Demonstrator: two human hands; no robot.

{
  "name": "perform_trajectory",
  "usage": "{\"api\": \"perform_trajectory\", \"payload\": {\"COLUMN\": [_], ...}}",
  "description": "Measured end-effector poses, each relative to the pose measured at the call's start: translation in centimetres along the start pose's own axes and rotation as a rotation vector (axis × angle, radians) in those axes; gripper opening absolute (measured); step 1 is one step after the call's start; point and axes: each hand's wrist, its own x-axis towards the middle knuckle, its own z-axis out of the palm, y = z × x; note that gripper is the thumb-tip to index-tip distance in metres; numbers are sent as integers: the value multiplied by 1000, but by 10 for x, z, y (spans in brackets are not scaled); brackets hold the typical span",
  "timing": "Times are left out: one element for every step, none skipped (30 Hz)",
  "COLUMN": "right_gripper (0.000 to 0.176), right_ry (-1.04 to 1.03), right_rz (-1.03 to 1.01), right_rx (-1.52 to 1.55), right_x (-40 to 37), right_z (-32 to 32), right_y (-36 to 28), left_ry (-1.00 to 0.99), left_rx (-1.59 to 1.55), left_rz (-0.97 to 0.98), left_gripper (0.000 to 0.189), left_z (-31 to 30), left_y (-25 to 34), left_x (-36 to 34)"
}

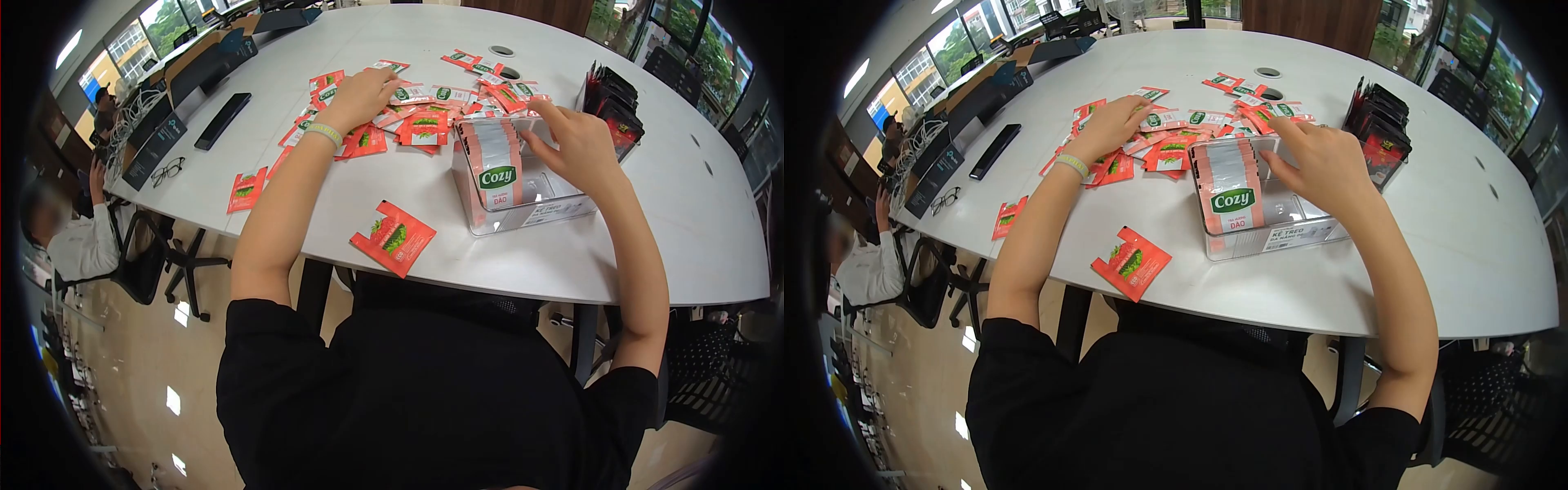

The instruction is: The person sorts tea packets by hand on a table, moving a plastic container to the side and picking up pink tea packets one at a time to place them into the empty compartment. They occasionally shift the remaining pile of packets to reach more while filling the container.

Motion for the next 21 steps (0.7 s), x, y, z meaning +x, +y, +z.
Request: {"api": "perform_trajectory", "payload": {"right_gripper": [27, 27, 28, 28, 28, 28, 28, 28, 29, 31, 31, 31, 31, 31, 31, 31, 31, 31, 31, 31, 31], "right_ry": [-7, -10, -24, -36, -36, -53, -69, -67, -31, 5, 9, 2, -7, -7, -16, -26, -23, -44, -65, -62, -42], "right_rz": [-1, -5, -3, 2, 6, 17, 28, 30, 9, -11, -8, -7, -6, -3, 6, 15, 18, 17, 16, 20, 22], "right_rx": [23, 27, 14, 1, 7, 21, 33, 31, 49, 68, 67, 71, 78, 81, 73, 63, 62, 61, 59, 55, 67], "right_x": [0, 1, 1, 1, 0, 0, 0, 0, -2, -2, -1, -1, -2, -2, -2, -2, -1, -1, -1, -1, -1], "right_z": [1, 1, 0, -1, -1, -1, -2, 0, 5, 7, 7, 7, 8, 8, 8, 7, 6, 4, 3, 3, 4], "right_y": [0, 0, -1, -2, -3, -3, -3, -1, 2, 4, 4, 4, 4, 3, 3, 2, 2, 1, 1, 1, 2], "left_ry": [9, 8, -4, -18, -24, -40, -53, -52, 31, 113, 113, 31, -54, -58, -88, -118, -119, -31, 56, 56, 133], "left_rx": [73, 72, 177, 284, 288, 224, 159, 160, 72, -15, -13, -49, -86, -83, -98, -113, -111, -184, -258, -257, -380], "left_rz": [-59, -65, -103, -137, -137, -168, -198, -194, -149, -103, -99, -131, -165, -164, -201, -237, -234, -186, -137, -132, -98], "left_gripper": [46, 46, 53, 62, 62, 61, 62, 62, 58, 55, 55, 50, 46, 46, 45, 44, 44, 41, 37, 37, 32], "left_z": [0, 1, 3, 3, 5, 6, 7, 9, 10, 11, 10, 9, 8, 7, 6, 4, 7, 10, 13, 10, 4], "left_y": [1, 1, 0, 0, -3, -6, -9, -11, -13, -14, -15, -16, -17, -17, -16, -15, -18, -20, -23, -16, -5], "left_x": [0, 0, -1, -2, -1, 0, 1, 0, -1, -1, 2, 5, 6, 7, 8, 8, 8, 8, 10, 9, 7]}}
